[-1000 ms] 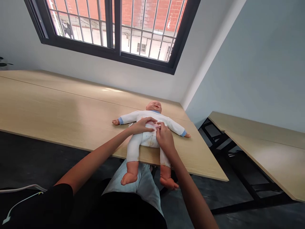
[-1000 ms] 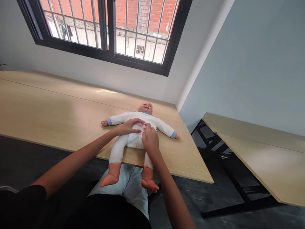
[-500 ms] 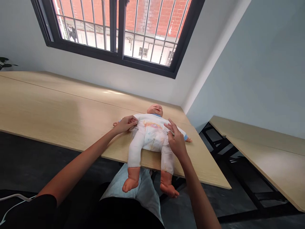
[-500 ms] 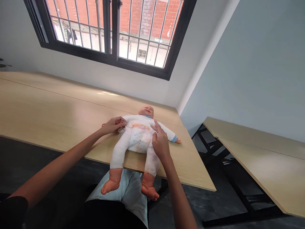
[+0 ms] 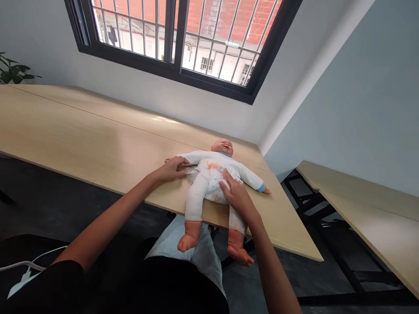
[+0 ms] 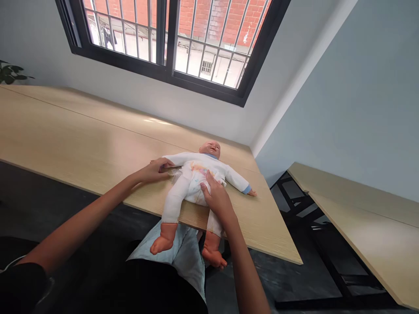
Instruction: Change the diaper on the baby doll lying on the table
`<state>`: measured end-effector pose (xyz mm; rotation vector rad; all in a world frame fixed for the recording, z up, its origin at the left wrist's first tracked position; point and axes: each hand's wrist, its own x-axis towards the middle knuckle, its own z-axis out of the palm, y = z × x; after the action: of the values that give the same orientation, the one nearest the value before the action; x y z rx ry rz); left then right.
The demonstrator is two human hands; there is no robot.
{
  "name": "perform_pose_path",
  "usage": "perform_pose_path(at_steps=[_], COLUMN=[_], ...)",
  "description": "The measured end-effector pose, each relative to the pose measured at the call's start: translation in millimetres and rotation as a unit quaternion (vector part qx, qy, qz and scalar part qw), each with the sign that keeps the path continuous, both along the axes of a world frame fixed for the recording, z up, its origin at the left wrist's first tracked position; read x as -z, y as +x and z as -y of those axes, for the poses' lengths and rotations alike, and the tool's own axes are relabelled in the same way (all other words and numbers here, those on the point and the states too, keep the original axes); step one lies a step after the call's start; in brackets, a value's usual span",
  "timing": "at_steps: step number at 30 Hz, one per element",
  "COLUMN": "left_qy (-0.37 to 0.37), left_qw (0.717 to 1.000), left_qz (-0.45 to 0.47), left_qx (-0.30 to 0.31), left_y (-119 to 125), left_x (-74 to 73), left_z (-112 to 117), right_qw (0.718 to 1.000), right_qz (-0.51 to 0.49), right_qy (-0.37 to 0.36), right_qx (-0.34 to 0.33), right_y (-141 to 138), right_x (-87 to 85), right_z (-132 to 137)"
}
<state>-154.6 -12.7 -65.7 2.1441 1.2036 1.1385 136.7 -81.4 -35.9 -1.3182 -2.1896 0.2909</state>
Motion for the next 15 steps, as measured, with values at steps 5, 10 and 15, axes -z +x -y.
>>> perform_pose_path(at_steps=[5,10,15], left_qy=[0.016,0.053,0.113], left_qw=[0.997,0.998,0.992], left_qz=[-0.070,-0.019,0.054], left_qx=[0.013,-0.002,-0.025], left_y=[-3.7,-7.4,6.6], left_x=[8.9,-0.7,-13.5], left_z=[-1.4,-2.3,5.5], right_qw=[1.000,0.999,0.989], right_qz=[-0.006,0.032,0.118], right_qy=[0.016,0.026,0.085], right_qx=[-0.005,0.005,-0.024], right_y=[-0.8,2.1,-13.3], right_x=[3.0,-3.7,-23.4], right_z=[-0.6,-0.4,-11.0])
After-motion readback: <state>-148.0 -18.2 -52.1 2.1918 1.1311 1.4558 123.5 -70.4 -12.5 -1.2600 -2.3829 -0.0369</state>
